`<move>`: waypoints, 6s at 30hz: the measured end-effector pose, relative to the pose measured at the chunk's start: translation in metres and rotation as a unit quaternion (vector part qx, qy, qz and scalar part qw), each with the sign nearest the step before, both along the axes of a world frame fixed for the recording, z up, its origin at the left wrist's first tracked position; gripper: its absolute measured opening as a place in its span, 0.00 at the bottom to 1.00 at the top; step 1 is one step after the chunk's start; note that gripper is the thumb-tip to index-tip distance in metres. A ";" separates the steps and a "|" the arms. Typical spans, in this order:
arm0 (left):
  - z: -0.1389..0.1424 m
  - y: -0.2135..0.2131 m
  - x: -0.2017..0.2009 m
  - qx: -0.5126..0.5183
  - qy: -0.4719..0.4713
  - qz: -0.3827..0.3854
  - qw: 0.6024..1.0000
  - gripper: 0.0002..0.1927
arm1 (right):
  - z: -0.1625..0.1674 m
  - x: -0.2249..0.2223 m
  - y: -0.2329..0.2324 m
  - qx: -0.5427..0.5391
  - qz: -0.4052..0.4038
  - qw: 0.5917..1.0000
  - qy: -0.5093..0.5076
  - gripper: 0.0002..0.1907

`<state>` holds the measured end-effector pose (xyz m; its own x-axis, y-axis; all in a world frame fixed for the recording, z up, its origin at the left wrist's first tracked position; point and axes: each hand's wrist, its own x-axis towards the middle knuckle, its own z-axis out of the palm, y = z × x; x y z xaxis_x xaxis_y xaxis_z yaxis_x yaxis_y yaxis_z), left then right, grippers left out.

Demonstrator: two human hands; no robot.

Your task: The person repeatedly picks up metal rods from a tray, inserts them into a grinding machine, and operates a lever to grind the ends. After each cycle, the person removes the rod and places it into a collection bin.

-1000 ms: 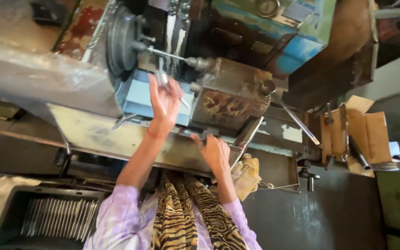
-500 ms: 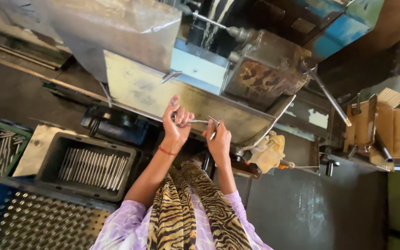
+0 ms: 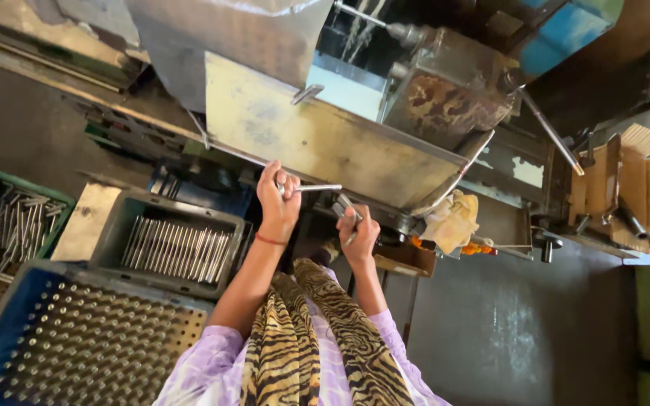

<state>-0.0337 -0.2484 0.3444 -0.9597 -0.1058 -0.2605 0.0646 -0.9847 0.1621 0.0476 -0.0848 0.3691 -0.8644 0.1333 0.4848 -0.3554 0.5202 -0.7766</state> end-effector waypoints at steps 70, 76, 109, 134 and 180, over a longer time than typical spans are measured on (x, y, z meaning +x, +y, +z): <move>-0.036 -0.001 0.055 -0.936 0.005 -0.075 0.345 0.26 | -0.143 0.030 0.270 -0.657 -0.387 0.626 -0.164 0.11; -0.033 0.010 0.047 -0.932 0.047 -0.041 0.358 0.24 | -0.170 0.032 0.276 -0.650 -0.375 0.624 -0.218 0.11; -0.020 -0.033 0.081 -0.797 0.131 0.294 0.511 0.25 | -0.036 -0.009 -0.041 -0.316 0.172 0.828 -0.431 0.15; -0.107 -0.181 0.174 -0.841 -0.053 0.055 0.535 0.07 | 0.008 0.001 -0.108 -0.529 0.139 0.836 -0.057 0.10; -0.031 -0.098 0.172 -0.475 0.058 -0.078 0.875 0.24 | -0.027 0.056 -0.094 -0.365 0.159 0.891 -0.217 0.14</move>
